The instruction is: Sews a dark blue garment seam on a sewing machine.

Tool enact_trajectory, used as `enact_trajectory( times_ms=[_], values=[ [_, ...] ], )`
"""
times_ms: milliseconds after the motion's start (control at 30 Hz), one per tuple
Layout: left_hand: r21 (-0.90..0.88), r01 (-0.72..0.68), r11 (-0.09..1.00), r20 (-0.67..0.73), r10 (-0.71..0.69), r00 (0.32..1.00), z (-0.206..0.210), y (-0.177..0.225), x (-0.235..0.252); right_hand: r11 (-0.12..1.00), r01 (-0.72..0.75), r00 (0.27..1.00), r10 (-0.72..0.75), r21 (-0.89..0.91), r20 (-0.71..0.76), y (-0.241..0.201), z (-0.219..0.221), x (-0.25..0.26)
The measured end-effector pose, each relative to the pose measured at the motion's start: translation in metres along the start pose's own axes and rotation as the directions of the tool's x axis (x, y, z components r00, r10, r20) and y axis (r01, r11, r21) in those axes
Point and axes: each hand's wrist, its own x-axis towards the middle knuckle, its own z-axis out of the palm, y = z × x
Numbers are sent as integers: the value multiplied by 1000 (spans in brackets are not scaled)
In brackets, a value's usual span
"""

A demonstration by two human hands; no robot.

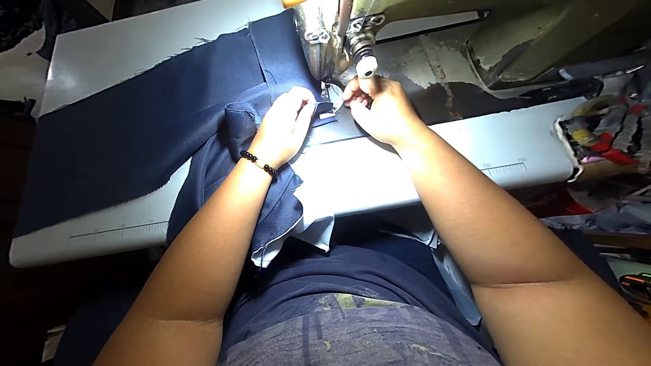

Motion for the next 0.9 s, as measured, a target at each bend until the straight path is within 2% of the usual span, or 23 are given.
enact_trajectory(
  times_ms=[133, 233, 333, 467, 900],
  values=[
    [38, -61, 997, 6, 61, 998, 0, 0, -2, 998, -34, 999, 34, 60, 15, -1, -1, 0],
    [87, -134, 987, 20, 133, 991, 1, -2, -3, 990, -117, 978, 102, 77, 180, -16, -13, -7],
    [130, -148, 980, 81, 138, 987, 2, -5, -3, 998, -60, 947, 63, -17, 316, -32, -20, -24],
    [152, -133, 979, 136, 113, 984, 1, -4, -3, 982, 56, 970, -10, -181, 244, -35, -8, -49],
    [62, -153, 986, 215, 137, 967, -2, -14, 8, 986, 71, 980, -41, -149, 196, -33, -6, -50]
  ],
)
